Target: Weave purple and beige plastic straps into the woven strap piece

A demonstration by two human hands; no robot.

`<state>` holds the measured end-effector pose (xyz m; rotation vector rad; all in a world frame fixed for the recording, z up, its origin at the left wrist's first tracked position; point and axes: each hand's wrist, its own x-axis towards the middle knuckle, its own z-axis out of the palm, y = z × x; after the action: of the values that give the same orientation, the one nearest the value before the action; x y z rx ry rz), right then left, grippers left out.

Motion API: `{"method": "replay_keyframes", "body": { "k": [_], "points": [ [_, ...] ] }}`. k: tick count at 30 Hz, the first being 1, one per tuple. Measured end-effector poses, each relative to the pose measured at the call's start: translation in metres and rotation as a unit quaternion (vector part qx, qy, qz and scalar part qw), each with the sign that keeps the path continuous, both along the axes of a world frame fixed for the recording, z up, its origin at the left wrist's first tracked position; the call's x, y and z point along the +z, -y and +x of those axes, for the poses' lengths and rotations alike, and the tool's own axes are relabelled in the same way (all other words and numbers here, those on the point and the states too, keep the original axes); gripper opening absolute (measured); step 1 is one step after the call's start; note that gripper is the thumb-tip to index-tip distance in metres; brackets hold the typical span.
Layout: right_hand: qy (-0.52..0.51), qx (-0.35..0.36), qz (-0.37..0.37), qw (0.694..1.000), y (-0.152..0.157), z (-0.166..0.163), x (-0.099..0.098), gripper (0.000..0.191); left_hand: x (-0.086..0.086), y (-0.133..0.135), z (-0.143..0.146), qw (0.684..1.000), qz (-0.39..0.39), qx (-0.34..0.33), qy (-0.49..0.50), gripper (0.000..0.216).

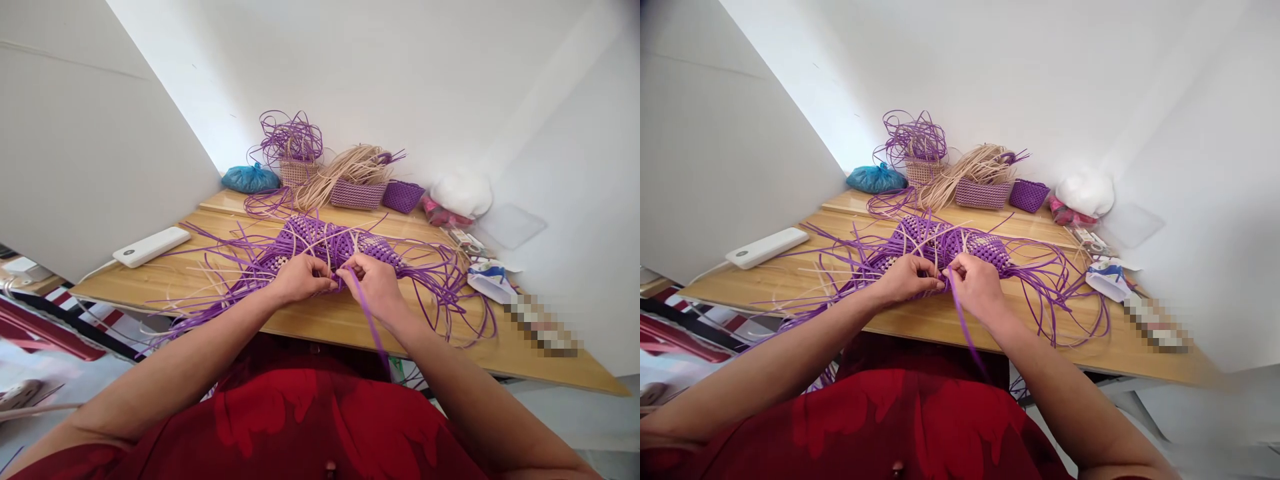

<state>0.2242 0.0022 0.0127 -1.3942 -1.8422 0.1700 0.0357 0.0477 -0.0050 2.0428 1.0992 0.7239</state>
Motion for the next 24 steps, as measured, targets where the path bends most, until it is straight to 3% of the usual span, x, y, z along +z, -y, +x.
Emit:
{"method": "replay_keyframes", "body": {
  "k": [10, 13, 16, 18, 21, 24],
  "points": [
    [-0.067, -0.007, -0.051, 0.996, 0.001, -0.007, -0.016, 0.014, 0.001, 0.002, 0.001, 1.0, -0.007, 0.025, -0.01, 0.034],
    [-0.053, 0.021, -0.047, 0.997, 0.006, -0.005, -0.009, 0.017, 0.0, 0.001, 0.003, 0.999, -0.014, 0.034, -0.009, 0.034],
    [-0.028, 0.057, -0.029, 0.998, 0.011, 0.005, 0.021, 0.019, -0.002, 0.0, 0.004, 0.999, -0.019, 0.033, 0.0, 0.034],
    [-0.064, 0.071, -0.062, 0.994, 0.004, 0.016, 0.052, 0.023, -0.003, 0.0, 0.004, 0.999, -0.02, 0.032, 0.001, 0.033],
    [-0.222, 0.068, -0.132, 0.964, -0.023, 0.033, 0.099, 0.029, -0.004, -0.002, 0.005, 0.999, -0.023, 0.033, 0.004, 0.031],
    [-0.378, 0.024, -0.173, 0.909, -0.046, 0.04, 0.119, 0.032, -0.005, -0.006, 0.006, 0.999, -0.038, 0.03, 0.023, 0.032]
  ]
}}
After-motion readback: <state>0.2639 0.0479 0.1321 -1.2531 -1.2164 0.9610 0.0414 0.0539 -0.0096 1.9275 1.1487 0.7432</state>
